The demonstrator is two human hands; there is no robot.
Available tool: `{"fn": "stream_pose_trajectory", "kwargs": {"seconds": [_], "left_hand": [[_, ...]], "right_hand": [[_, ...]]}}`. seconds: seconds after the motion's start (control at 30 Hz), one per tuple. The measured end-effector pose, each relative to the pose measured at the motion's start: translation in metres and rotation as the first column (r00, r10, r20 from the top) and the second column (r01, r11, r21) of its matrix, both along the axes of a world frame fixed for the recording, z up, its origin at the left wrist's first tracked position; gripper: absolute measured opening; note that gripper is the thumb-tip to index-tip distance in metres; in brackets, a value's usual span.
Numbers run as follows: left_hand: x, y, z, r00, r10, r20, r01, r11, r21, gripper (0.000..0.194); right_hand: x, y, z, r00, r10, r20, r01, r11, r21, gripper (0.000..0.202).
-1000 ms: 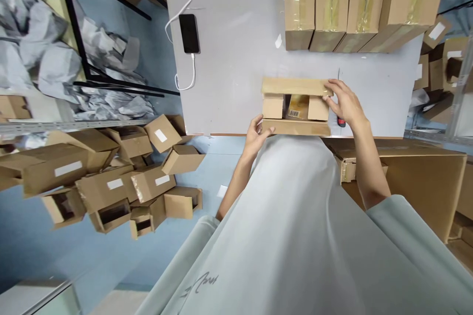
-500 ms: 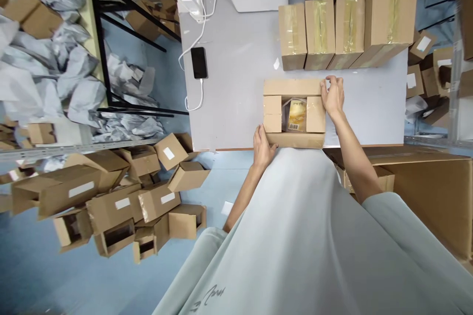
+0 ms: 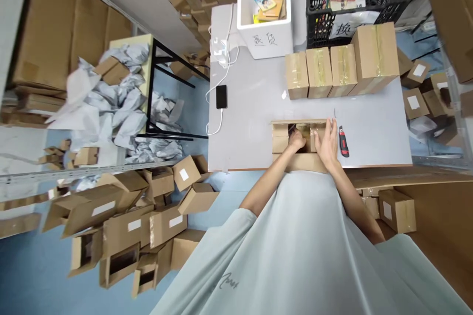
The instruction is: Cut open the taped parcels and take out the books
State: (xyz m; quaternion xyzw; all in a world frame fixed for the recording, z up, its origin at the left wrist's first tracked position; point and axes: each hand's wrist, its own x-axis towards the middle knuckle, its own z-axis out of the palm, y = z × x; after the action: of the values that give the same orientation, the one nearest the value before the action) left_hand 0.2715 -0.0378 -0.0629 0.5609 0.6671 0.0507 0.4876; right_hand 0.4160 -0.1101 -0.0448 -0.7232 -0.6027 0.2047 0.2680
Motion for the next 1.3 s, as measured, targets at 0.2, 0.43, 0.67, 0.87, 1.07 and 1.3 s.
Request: {"fn": "stream_pose_trajectory", "kwargs": {"seconds": [0.2,0.43,0.67,0.87,1.07,1.3], "left_hand": [[0.003,-0.008,0.019,0.984,-0.015,-0.178,0.011,1.0,-0.027,0.036],[-0.008,-0.052,0.067,0.977,-0.105,-0.188,0.132,0.982,0.135,0.026],[-0.089,-0.093,0.138,0.997,-0.016,0.071,-0.03,0.796,0.605,0.011],[-0.122,-0.095,0.184,0.968,-0.158,0.193,-0.117,0.392,0.912,0.017],[-0.121,-0.084,0.165,0.973,-0.226,-0.053,0.058,0.016,0.998,0.037],[-0.094,-0.08,0.134,0.63,0.217,0.745,-0.607,0.737,0.299,0.068]], "right_hand": [[0.011,0.007,0.001,0.998,0.007,-0.066,-0.006,1.0,0.027,0.07],[0.023,0.02,0.01,0.998,0.059,-0.015,-0.059,0.998,0.017,0.069],[0.037,0.028,0.022,0.993,0.069,-0.093,-0.066,0.997,0.03,0.075],[0.041,0.021,0.082,0.78,-0.125,-0.613,0.03,0.986,-0.162,0.088],[0.018,0.009,0.142,0.319,-0.092,-0.943,-0.285,0.94,-0.188,0.066],[-0.007,-0.001,0.134,0.407,0.002,-0.913,-0.068,0.997,-0.028,0.066]]}}
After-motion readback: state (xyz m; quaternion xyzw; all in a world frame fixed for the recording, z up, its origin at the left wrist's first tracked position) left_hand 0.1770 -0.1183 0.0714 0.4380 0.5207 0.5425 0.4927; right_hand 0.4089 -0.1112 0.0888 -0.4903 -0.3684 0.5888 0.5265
